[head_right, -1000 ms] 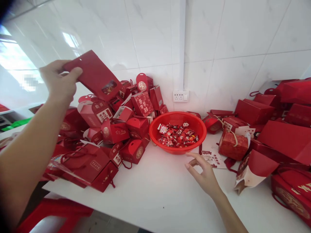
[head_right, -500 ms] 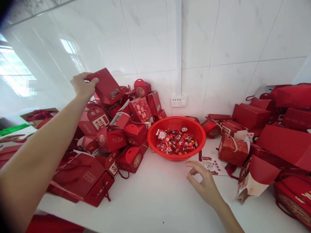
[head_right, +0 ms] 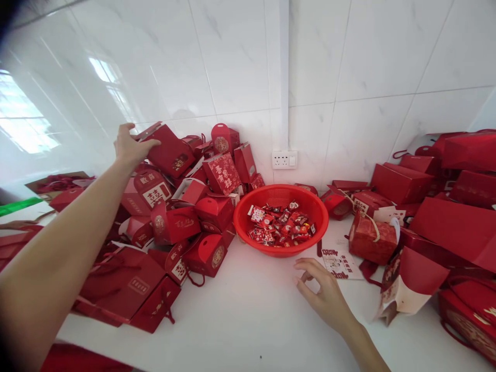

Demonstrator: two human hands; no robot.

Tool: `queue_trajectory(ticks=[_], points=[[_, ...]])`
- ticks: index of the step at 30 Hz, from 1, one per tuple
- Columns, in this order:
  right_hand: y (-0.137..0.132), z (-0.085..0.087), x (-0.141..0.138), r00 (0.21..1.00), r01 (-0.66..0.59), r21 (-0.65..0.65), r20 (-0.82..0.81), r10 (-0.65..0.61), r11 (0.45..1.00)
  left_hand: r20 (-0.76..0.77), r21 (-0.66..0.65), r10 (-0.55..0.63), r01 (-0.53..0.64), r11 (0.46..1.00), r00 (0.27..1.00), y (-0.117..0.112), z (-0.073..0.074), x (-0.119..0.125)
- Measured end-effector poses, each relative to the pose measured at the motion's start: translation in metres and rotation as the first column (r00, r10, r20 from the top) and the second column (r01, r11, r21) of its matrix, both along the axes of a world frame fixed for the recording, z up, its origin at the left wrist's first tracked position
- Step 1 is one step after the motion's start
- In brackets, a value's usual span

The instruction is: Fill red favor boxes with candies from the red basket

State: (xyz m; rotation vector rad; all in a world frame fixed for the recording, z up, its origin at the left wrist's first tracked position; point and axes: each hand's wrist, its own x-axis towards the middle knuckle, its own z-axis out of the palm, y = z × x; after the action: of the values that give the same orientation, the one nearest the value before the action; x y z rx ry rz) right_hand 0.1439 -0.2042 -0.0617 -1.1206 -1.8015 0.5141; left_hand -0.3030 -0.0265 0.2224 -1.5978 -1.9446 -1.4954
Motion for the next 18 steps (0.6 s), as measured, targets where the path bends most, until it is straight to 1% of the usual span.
queue_trajectory(ticks=[2, 3, 7, 9, 13, 15, 18], points=[[0.0, 0.0, 0.0, 1.0, -0.002, 0.007, 0.011, 0.002, 1.0, 0.074, -0.035, 0.093, -0.091, 0.995, 0.993, -0.005, 0.003, 0.005], [0.0, 0.0, 0.0, 1.0, -0.004, 0.01, 0.015, 0.004, 1.0, 0.098, -0.049, 0.117, -0.113, 0.992, 0.988, -0.007, 0.005, 0.006], [0.001, -0.002, 0.001, 0.999, -0.011, 0.009, 0.043, 0.01, 1.0, 0.166, -0.041, 0.137, -0.132, 0.99, 0.977, -0.008, 0.008, 0.002], [0.001, -0.004, 0.002, 0.998, -0.011, 0.013, 0.065, 0.01, 1.0, 0.187, -0.062, 0.117, -0.107, 0.992, 0.975, -0.008, 0.007, -0.004], [0.001, -0.006, 0.003, 0.996, -0.014, 0.014, 0.09, 0.013, 1.0, 0.183, -0.115, -0.01, 0.032, 0.993, 0.983, -0.014, 0.003, -0.009], [0.001, -0.006, 0.003, 0.996, -0.015, 0.007, 0.093, 0.014, 1.0, 0.17, -0.13, -0.036, 0.059, 0.99, 0.985, -0.02, 0.002, -0.008], [0.0, -0.006, 0.003, 0.995, -0.015, -0.001, 0.095, 0.015, 1.0, 0.155, -0.168, -0.055, 0.082, 0.982, 0.986, -0.029, 0.006, -0.002]])
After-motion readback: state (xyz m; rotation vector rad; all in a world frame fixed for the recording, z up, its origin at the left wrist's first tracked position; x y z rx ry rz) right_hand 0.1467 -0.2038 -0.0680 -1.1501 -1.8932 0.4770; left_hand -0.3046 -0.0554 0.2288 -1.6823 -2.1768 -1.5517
